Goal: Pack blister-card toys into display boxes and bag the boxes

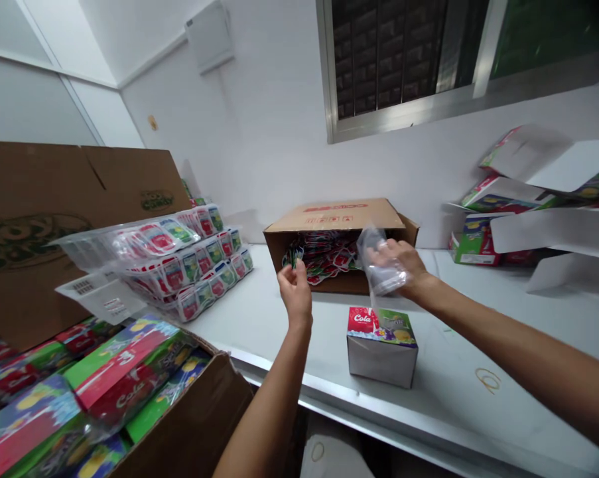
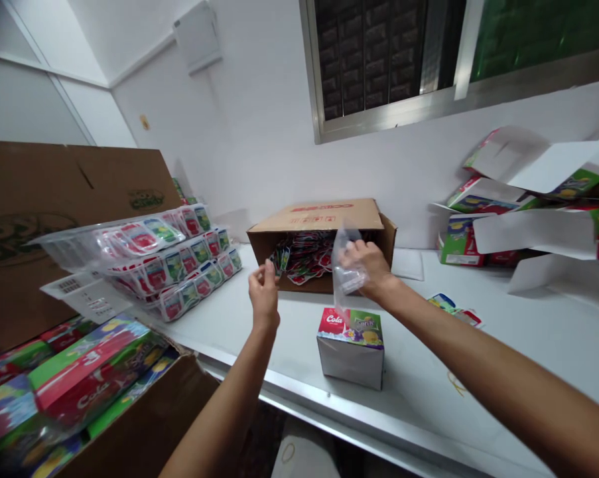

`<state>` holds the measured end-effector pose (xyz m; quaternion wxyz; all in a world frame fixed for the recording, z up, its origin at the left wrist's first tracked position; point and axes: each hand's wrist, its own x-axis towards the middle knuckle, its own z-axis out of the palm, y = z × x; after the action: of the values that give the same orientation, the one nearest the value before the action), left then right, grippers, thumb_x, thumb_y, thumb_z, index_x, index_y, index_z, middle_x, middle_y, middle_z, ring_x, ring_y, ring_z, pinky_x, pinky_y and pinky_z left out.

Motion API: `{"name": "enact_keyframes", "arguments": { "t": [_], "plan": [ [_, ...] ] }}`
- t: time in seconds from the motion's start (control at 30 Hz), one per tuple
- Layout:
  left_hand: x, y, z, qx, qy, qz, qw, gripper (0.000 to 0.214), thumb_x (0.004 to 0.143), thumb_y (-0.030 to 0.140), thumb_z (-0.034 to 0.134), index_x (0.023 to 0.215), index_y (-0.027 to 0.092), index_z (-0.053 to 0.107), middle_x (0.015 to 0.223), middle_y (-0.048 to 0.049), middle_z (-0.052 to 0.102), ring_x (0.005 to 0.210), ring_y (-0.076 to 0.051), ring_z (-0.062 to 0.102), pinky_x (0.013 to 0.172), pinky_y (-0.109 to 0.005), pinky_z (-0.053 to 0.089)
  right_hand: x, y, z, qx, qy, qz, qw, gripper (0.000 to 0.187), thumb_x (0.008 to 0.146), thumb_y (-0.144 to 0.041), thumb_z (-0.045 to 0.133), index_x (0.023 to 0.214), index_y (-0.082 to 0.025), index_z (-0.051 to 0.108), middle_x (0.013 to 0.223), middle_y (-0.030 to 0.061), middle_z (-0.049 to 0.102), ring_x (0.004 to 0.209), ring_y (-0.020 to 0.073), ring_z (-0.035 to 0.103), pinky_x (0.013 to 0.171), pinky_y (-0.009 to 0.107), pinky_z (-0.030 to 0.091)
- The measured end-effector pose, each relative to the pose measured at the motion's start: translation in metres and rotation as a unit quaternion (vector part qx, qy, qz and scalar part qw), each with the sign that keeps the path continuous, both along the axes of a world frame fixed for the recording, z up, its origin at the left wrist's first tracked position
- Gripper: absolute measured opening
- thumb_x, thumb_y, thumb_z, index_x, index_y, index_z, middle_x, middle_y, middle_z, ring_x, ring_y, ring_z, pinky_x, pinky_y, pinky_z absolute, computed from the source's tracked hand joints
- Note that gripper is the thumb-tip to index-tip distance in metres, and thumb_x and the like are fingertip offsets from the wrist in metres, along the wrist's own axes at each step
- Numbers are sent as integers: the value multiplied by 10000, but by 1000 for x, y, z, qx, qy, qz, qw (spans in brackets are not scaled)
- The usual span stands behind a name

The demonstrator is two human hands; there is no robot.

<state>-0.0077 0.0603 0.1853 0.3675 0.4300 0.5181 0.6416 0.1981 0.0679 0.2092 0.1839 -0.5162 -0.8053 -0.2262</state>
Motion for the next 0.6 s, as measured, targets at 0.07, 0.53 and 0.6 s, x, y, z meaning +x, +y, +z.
{"name": "enact_keyframes", "arguments": {
  "t": [0.07, 0.53, 0.6],
  "plan": [
    [3, 4, 19, 134, 145, 29, 980, 598, 812, 611, 593, 1258, 230, 475, 1296, -106, 531, 1169, -212, 519, 963, -314, 414, -8, 10, 3, -3, -79, 27, 997, 241, 829, -63, 460, 911, -118, 679, 912, 193, 661, 884, 299, 564, 728, 395, 376],
    [41, 53, -1, 183, 593, -29, 783, 634, 838, 511, 582, 1345, 157, 443, 1300, -141, 560, 1174, -294, 484, 945, -382, 401, 18, 52, -18, 62, -108, -36, 992, 187, 876, -74, 438, 857, -91, 624, 849, 167, 623, 750, 249, 546, 560, 315, 192],
    [58, 54, 0, 194, 636, -39, 745, 639, 798, 477, 633, 1334, 179, 456, 1317, -131, 547, 1183, -299, 466, 954, -395, 395, 14, 57, -18, 61, -102, -35, 992, 175, 877, -91, 446, 877, -93, 620, 861, 167, 624, 749, 249, 547, 554, 310, 190]
  ]
}}
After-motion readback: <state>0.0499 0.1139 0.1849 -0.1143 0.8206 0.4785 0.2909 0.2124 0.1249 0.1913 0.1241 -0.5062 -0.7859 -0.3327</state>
